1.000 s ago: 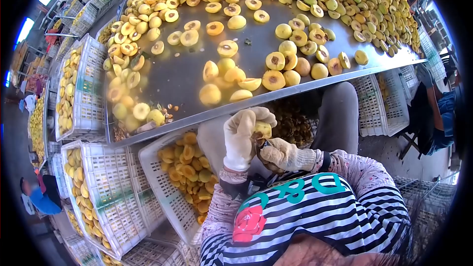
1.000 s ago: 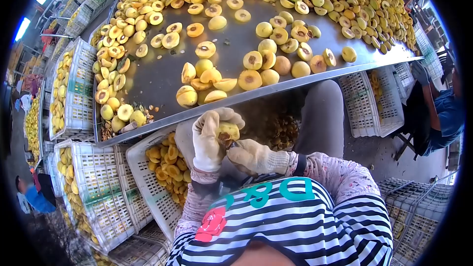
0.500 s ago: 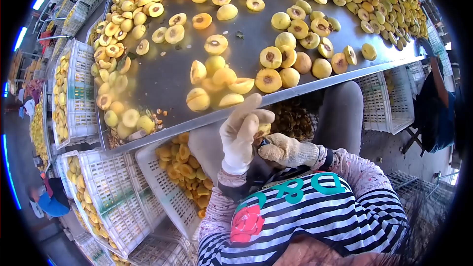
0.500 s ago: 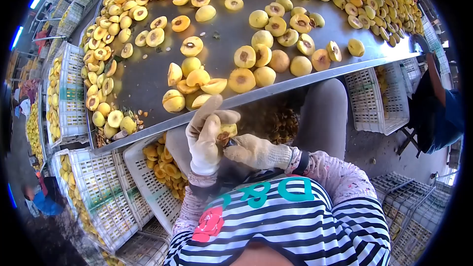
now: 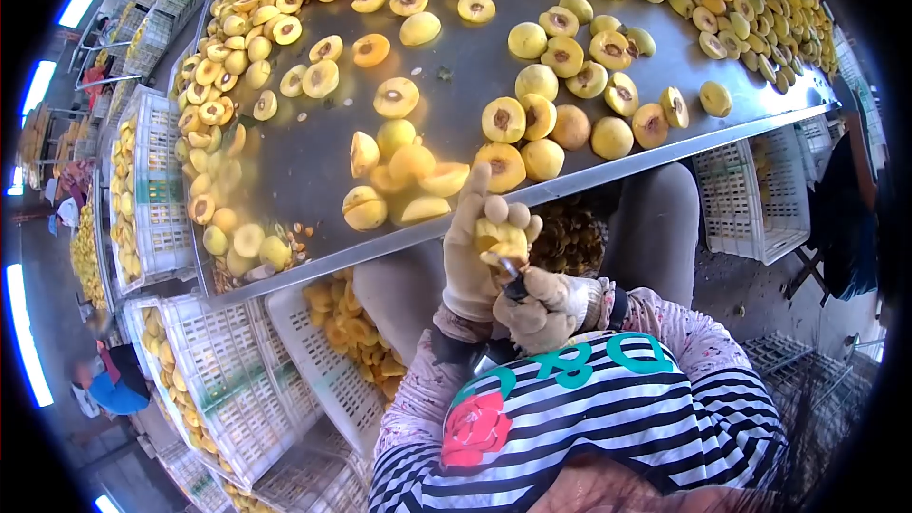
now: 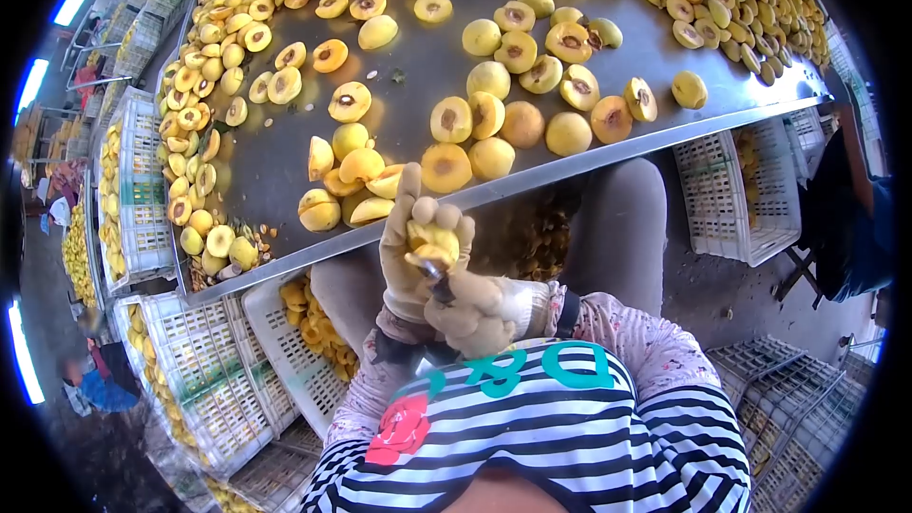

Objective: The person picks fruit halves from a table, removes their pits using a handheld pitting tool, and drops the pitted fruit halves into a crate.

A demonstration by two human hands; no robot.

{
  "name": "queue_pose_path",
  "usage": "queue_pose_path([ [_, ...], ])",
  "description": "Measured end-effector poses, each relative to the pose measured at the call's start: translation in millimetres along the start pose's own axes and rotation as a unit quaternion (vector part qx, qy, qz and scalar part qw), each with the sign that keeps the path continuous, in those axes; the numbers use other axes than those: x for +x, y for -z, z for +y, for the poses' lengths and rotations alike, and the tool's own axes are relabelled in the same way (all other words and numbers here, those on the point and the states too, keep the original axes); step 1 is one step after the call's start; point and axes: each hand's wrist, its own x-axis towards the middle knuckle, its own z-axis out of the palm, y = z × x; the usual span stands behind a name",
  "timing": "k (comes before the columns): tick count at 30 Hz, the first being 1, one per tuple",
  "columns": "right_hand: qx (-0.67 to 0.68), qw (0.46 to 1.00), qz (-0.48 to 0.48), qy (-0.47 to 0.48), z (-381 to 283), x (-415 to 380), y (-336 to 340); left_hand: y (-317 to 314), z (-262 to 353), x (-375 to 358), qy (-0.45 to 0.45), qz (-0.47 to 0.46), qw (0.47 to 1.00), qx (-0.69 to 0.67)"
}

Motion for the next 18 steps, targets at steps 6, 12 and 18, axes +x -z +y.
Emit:
queue_pose_path([
  [6,-0.097,0.994,0.037,0.036,5,-15,-17,-24,26,-31,-0.158,0.019,0.973,0.165],
  [12,-0.254,0.933,0.244,0.076,18,-12,-47,-44,118,-129,-0.099,0.152,0.744,0.643],
  [18,-0.359,0.874,0.322,0.055,38,6,-49,-45,171,-79,-0.261,0.171,0.315,0.896],
])
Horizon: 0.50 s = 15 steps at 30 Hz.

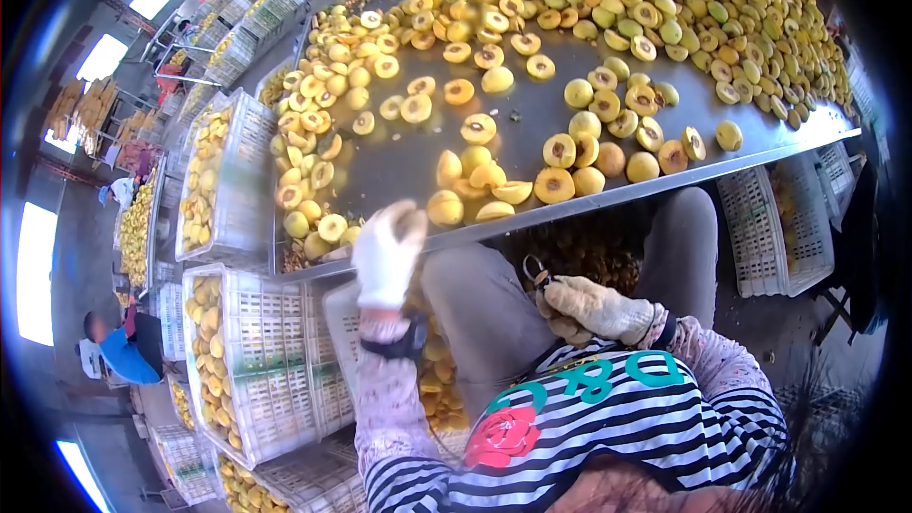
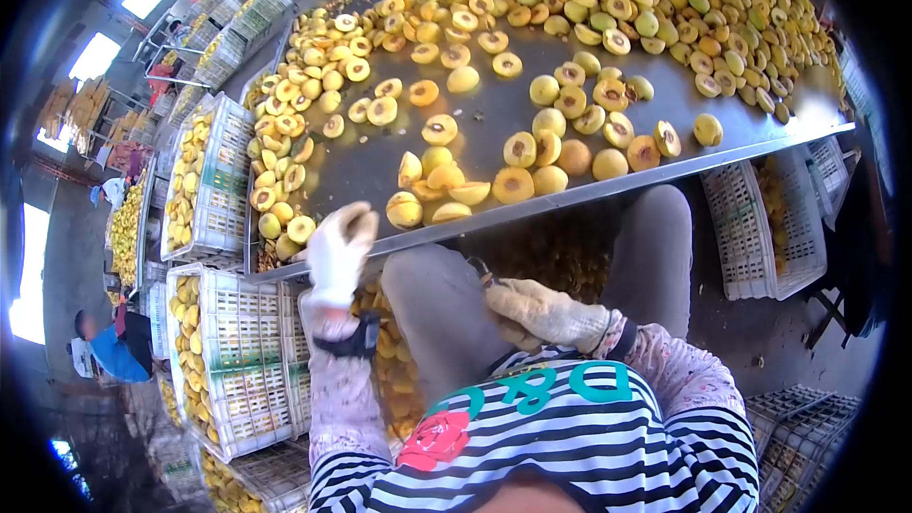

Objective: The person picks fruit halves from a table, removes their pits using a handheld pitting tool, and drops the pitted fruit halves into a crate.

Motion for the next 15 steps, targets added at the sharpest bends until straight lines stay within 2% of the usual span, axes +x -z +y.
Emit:
queue_pose_path([
  [2,-0.064,0.998,0.009,0.018,-7,-3,-11,-29,-1,25,0.047,-0.128,0.987,0.085],
  [4,-0.102,0.992,0.041,0.064,-4,-6,-13,-72,-13,34,0.021,-0.152,0.972,0.176],
  [5,-0.113,0.988,0.067,0.078,0,-7,-13,-66,-5,42,0.048,-0.185,0.974,0.121],
  [8,-0.081,0.981,0.138,0.108,-3,-14,-10,-59,-2,34,-0.049,-0.067,0.994,-0.068],
  [11,0.011,0.968,0.212,0.135,-14,-1,-11,-44,38,4,-0.194,-0.046,0.970,-0.139],
  [12,-0.025,0.967,0.203,0.153,-20,6,-8,-44,52,-6,-0.251,-0.050,0.961,-0.106],
  [14,-0.156,0.941,0.236,0.185,-35,20,-16,-36,85,-30,-0.249,-0.092,0.958,-0.107],
  [15,-0.172,0.936,0.211,0.224,-31,30,-5,-34,99,-43,-0.244,-0.072,0.959,-0.124],
])
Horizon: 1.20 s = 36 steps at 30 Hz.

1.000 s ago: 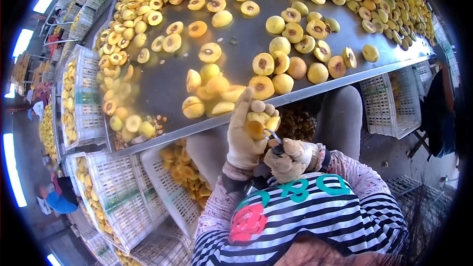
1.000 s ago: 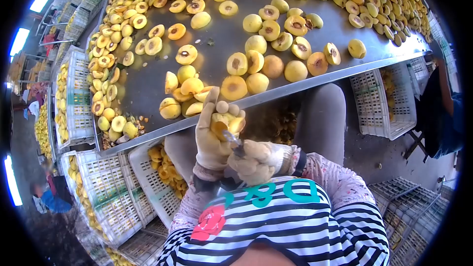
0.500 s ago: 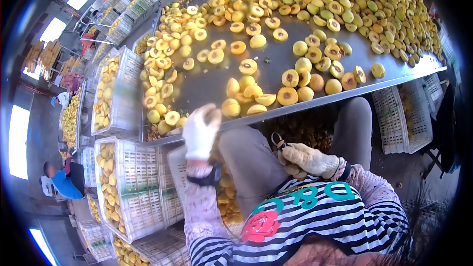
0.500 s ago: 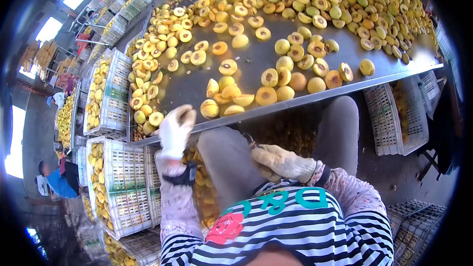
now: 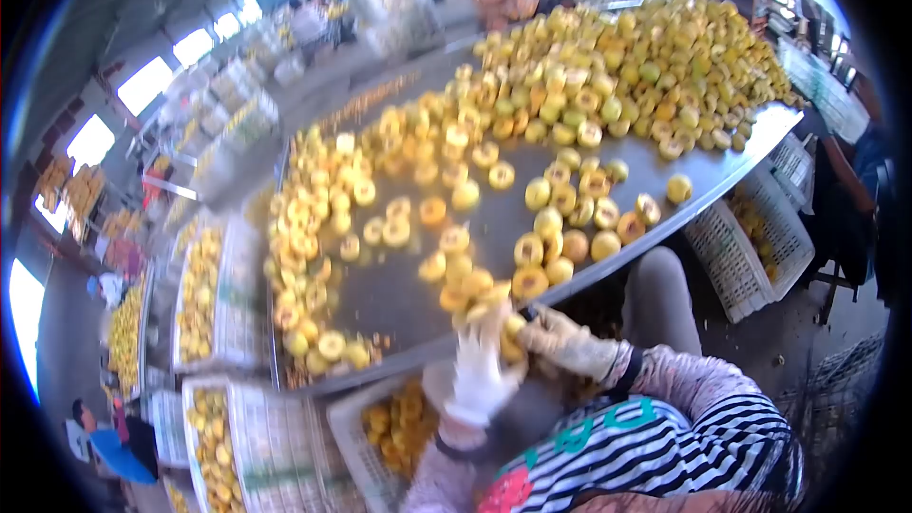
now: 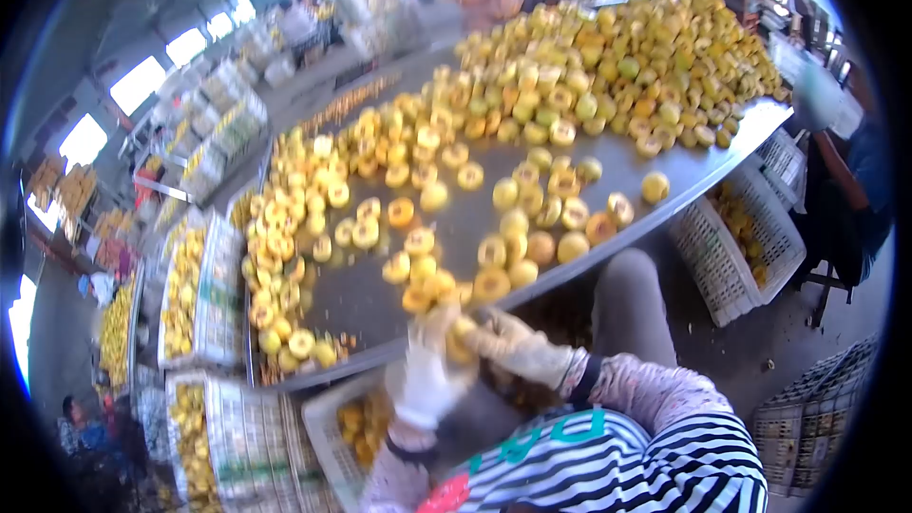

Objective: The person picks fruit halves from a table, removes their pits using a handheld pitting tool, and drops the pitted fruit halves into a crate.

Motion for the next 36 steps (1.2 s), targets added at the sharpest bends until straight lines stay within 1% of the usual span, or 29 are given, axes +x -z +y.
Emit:
queue_pose_path([
  [1,-0.004,0.999,-0.022,0.042,15,12,5,-5,-1,-2,-0.031,0.044,0.999,-0.010],
  [2,0.002,0.999,-0.052,0.013,26,18,8,-12,-8,-13,-0.012,0.060,0.997,-0.052],
  [3,0.047,0.995,-0.084,-0.034,19,16,9,-15,-5,-17,-0.014,0.096,0.992,-0.079],
  [4,0.089,0.986,-0.111,-0.084,11,14,10,-20,-5,-24,-0.011,0.107,0.991,-0.075],
  [5,0.169,0.964,-0.142,-0.148,-4,4,5,-23,-3,-28,-0.004,0.117,0.991,-0.072],
  [6,0.181,0.959,-0.142,-0.163,-1,2,7,-24,-3,-29,-0.016,0.099,0.993,-0.054],
  [7,0.152,0.966,-0.130,-0.164,-3,2,7,-23,-4,-30,-0.026,0.083,0.996,-0.034],
  [9,0.044,0.988,-0.100,-0.109,-10,-1,8,-23,-5,-28,-0.049,0.058,0.997,-0.009],
  [11,-0.040,0.997,-0.051,-0.048,-27,-8,2,-25,-7,-25,-0.085,0.037,0.996,-0.001],
  [12,-0.080,0.996,-0.024,-0.016,-32,-10,0,-27,-5,-23,-0.095,0.044,0.994,0.003],
  [15,-0.004,0.995,-0.085,-0.056,-14,-3,13,-28,-3,-19,-0.115,0.074,0.990,-0.023],
  [16,0.048,0.987,-0.090,-0.121,-7,1,17,-29,-4,-20,-0.124,0.093,0.987,-0.030],
  [19,0.197,0.956,-0.144,-0.162,-19,-8,7,-38,-12,-27,-0.074,0.165,0.979,-0.090],
  [20,0.211,0.949,-0.166,-0.163,-8,-5,10,-17,-3,-22,0.021,0.145,0.972,-0.186],
  [21,0.151,0.968,-0.163,-0.119,-4,0,11,-26,-12,-23,0.102,0.184,0.920,-0.332],
  [22,0.094,0.977,-0.169,-0.086,-1,5,8,-36,-21,-26,0.167,0.247,0.830,-0.470],
  [23,0.052,0.984,-0.160,-0.065,-13,3,-2,-24,-23,-24,0.204,0.214,0.834,-0.466],
  [24,0.009,0.988,-0.149,-0.046,-24,1,-13,-35,-44,-29,0.309,0.248,0.691,-0.604],
  [25,-0.022,0.993,-0.115,-0.030,-53,2,-22,-22,-40,-25,0.369,0.254,0.556,-0.700],
  [26,-0.015,0.994,-0.105,-0.025,-54,13,-18,-15,-48,-31,0.382,0.228,0.587,-0.677],
  [27,-0.042,0.998,-0.043,-0.014,-40,19,-12,-14,-53,-34,0.340,0.221,0.593,-0.695],
  [28,-0.091,0.995,-0.026,0.011,-40,26,-7,-8,-53,-38,0.339,0.226,0.597,-0.691],
  [29,-0.198,0.979,-0.009,0.055,-48,37,-13,0,-46,-31,0.402,0.292,0.513,-0.700],
  [30,-0.310,0.942,0.031,0.123,-41,45,-6,1,-51,-41,0.345,0.262,0.561,-0.705],
  [31,-0.417,0.886,0.071,0.189,-32,50,1,1,-57,-50,0.286,0.228,0.606,-0.707],
  [33,-0.262,0.964,0.029,0.038,-42,34,-16,2,-54,-52,0.282,0.227,0.637,-0.681],
  [34,-0.176,0.983,0.012,-0.043,-41,21,-22,1,-52,-55,0.284,0.223,0.651,-0.668],
  [35,-0.185,0.979,-0.035,-0.073,-21,15,-21,-2,-50,-57,0.279,0.203,0.665,-0.662],
  [36,-0.194,0.972,-0.083,-0.102,-16,10,-31,-5,-50,-57,0.271,0.181,0.679,-0.658],
])
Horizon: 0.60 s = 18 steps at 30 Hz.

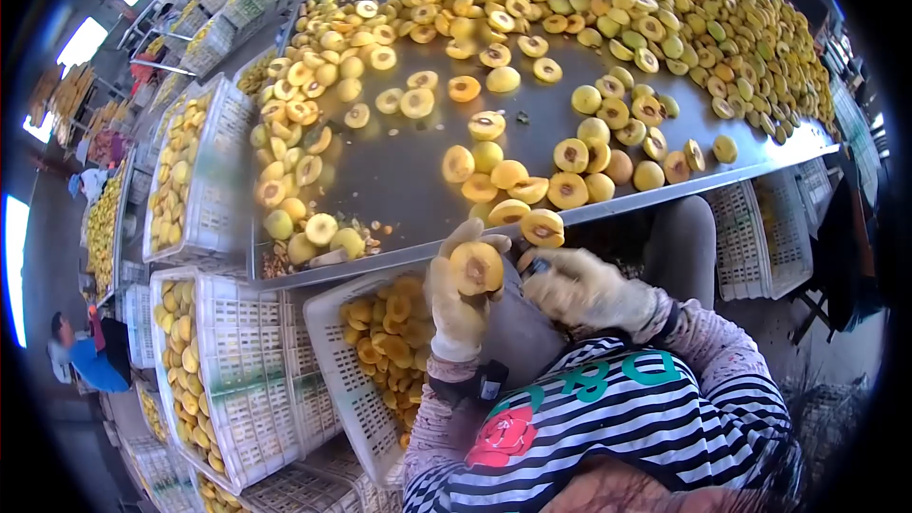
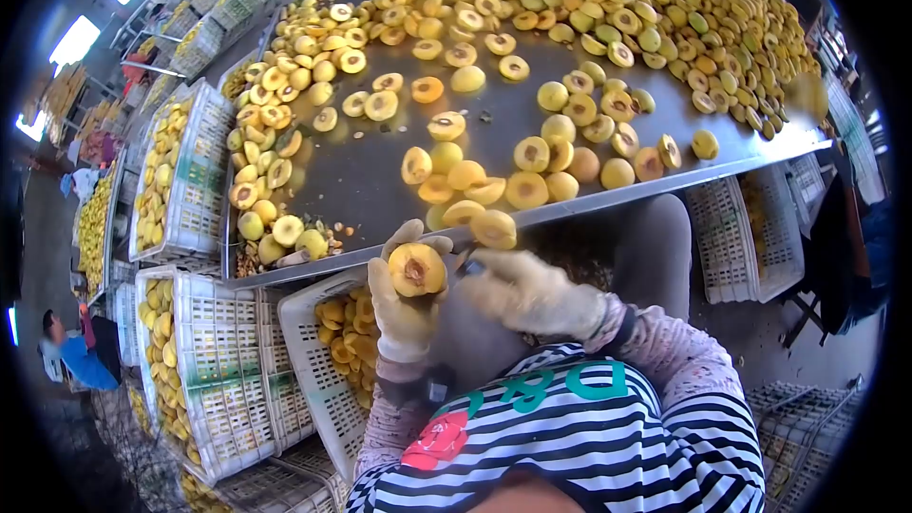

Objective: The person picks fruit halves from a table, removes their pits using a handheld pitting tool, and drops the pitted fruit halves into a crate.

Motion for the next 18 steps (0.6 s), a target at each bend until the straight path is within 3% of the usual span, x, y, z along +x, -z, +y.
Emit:
queue_pose_path([
  [1,-0.058,0.998,0.024,-0.006,-3,-10,-15,-3,-4,2,0.003,-0.025,1.000,0.015],
  [3,-0.086,0.994,-0.025,-0.063,-21,-5,-18,-27,-7,1,-0.033,0.015,0.996,0.085],
  [4,-0.052,0.998,-0.033,-0.002,-17,-4,-16,-30,-7,1,-0.044,0.013,0.992,0.115],
  [5,-0.060,0.997,-0.030,-0.023,-16,-4,-16,-32,-7,1,-0.055,0.012,0.987,0.147],
  [7,-0.074,0.995,-0.026,-0.067,-12,-3,-16,-35,-7,2,-0.044,0.008,0.986,0.162],
  [8,-0.036,0.999,-0.036,-0.019,-5,-4,-14,-36,-8,3,-0.038,0.007,0.985,0.170],
  [11,-0.040,0.995,-0.057,-0.068,4,-4,-10,-39,-15,5,-0.011,0.007,0.995,0.101],
  [14,-0.047,0.993,-0.061,-0.091,17,-3,-7,-36,-17,12,-0.006,-0.041,0.979,0.199],
  [17,0.059,0.990,-0.091,-0.091,23,-8,1,-40,-18,22,0.027,-0.076,0.977,0.197],
  [18,0.146,0.981,-0.105,-0.077,24,-10,3,-44,-22,25,0.087,-0.036,0.993,0.066],
])
